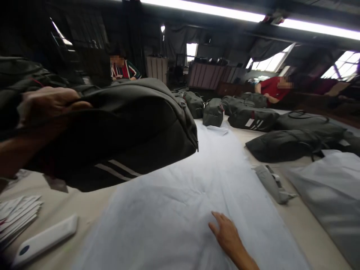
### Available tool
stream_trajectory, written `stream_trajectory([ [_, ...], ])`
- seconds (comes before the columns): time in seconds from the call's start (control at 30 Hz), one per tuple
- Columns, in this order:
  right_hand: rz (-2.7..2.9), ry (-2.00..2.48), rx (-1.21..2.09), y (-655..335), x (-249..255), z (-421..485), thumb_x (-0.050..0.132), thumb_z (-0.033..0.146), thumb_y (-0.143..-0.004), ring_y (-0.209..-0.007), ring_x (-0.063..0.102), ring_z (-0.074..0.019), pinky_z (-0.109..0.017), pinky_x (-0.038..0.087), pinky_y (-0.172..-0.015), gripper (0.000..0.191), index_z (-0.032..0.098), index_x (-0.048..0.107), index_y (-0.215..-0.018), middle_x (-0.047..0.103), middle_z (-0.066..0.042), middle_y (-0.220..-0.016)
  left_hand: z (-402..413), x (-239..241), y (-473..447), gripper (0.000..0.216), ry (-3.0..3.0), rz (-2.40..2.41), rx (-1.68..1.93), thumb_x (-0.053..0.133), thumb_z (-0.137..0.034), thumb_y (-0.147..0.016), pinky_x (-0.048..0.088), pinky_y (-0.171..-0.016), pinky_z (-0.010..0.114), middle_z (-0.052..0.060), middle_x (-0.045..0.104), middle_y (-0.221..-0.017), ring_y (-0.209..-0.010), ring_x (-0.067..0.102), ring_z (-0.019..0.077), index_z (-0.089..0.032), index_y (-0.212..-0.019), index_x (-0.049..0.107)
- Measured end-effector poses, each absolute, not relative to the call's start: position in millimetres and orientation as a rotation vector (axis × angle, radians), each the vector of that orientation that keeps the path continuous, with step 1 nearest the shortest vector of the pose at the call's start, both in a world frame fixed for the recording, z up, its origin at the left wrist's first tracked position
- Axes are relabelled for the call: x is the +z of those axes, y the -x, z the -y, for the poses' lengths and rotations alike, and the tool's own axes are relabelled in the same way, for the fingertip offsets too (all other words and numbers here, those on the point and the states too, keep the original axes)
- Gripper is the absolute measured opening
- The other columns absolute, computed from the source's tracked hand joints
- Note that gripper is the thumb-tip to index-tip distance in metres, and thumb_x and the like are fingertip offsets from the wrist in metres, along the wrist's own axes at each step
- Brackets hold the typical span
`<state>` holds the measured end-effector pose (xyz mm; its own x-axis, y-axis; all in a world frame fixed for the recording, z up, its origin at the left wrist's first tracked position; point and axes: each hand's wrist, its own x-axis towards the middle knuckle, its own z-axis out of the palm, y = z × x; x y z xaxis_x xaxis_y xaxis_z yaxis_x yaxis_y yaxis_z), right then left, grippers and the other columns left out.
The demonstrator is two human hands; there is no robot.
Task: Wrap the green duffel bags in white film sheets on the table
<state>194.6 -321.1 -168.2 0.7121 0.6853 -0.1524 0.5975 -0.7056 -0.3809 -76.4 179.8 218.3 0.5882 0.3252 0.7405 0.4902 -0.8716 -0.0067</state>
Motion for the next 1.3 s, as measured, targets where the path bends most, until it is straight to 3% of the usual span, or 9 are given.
stream_trajectory([
  [0.07, 0.958, 2.516, 0.434, -201.9, -156.0, 319.4, 0.047, 0.053, -0.084, -0.124, 0.057, -0.0304, -0.050, 0.044, -0.108, 0.056, 0.019, 0.065, -0.124, 0.064, -0.011, -0.130, -159.5, 210.9, 31.9, 0.073, 2.556, 0.523, -1.098, 0.023, -0.081, -0.089, 0.028, -0.066, 0.028, -0.003, 0.038, -0.059, -0.061, 0.039, 0.0124, -0.019, -0.058, 0.044],
  [0.13, 0.870, 2.457, 0.443, -207.3, -147.8, 324.0, 0.044, 0.054, -0.086, -0.125, 0.057, -0.0284, -0.046, 0.044, -0.109, 0.059, 0.018, 0.061, -0.129, 0.062, -0.011, -0.133, -143.7, 195.9, -12.0, 0.076, 2.562, 0.332, -0.973, 0.014, -0.078, -0.092, 0.031, -0.066, 0.029, -0.001, 0.046, -0.060, -0.061, 0.042, 0.0136, -0.019, -0.059, 0.047],
  [0.3, 0.753, 2.437, 0.413, -208.3, -156.6, 365.1, 0.041, 0.055, -0.089, -0.129, 0.052, -0.0282, -0.047, 0.040, -0.113, 0.061, 0.016, 0.056, -0.134, 0.058, -0.011, -0.137, -116.8, 148.7, -105.5, 0.073, 2.658, 0.037, -0.747, 0.013, -0.071, -0.095, 0.034, -0.069, 0.030, 0.004, 0.063, -0.071, -0.068, 0.051, 0.0165, -0.019, -0.069, 0.057],
  [0.6, 0.785, 2.474, 0.259, -183.4, -199.3, 442.8, 0.045, 0.054, -0.093, -0.132, 0.050, -0.0285, -0.048, 0.043, -0.112, 0.056, 0.019, 0.056, -0.134, 0.056, -0.011, -0.140, -111.7, 79.7, -197.1, 0.065, 2.807, 0.019, -0.528, 0.028, -0.068, -0.097, 0.034, -0.067, 0.031, 0.007, 0.068, -0.080, -0.075, 0.056, 0.0205, -0.017, -0.080, 0.065],
  [0.8, 0.876, 2.483, 0.202, -182.5, -208.5, 446.0, 0.047, 0.050, -0.094, -0.130, 0.052, -0.0287, -0.048, 0.044, -0.111, 0.049, 0.019, 0.060, -0.130, 0.057, -0.012, -0.138, -115.6, 46.8, -232.2, 0.057, 2.892, 0.000, -0.486, 0.040, -0.062, -0.097, 0.034, -0.066, 0.031, 0.007, 0.068, -0.076, -0.077, 0.063, 0.0240, -0.016, -0.077, 0.069],
  [1.13, 0.943, 2.494, 0.200, -191.6, -225.4, 458.8, 0.045, 0.055, -0.093, -0.125, 0.055, -0.0322, -0.052, 0.048, -0.106, 0.053, 0.018, 0.065, -0.124, 0.060, -0.013, -0.134, -117.0, 69.0, -214.5, 0.053, 2.891, 0.061, -0.457, 0.047, -0.063, -0.094, 0.033, -0.061, 0.030, 0.006, 0.067, -0.077, -0.078, 0.064, 0.0239, -0.017, -0.083, 0.070],
  [1.3, 0.926, 2.511, 0.211, -195.8, -228.1, 462.5, 0.047, 0.057, -0.090, -0.125, 0.056, -0.0344, -0.055, 0.048, -0.106, 0.054, 0.019, 0.066, -0.122, 0.061, -0.013, -0.133, -123.1, 54.4, -202.0, 0.049, 2.967, 0.020, -0.449, 0.048, -0.059, -0.095, 0.035, -0.064, 0.031, 0.007, 0.068, -0.078, -0.076, 0.063, 0.0235, -0.016, -0.083, 0.069],
])
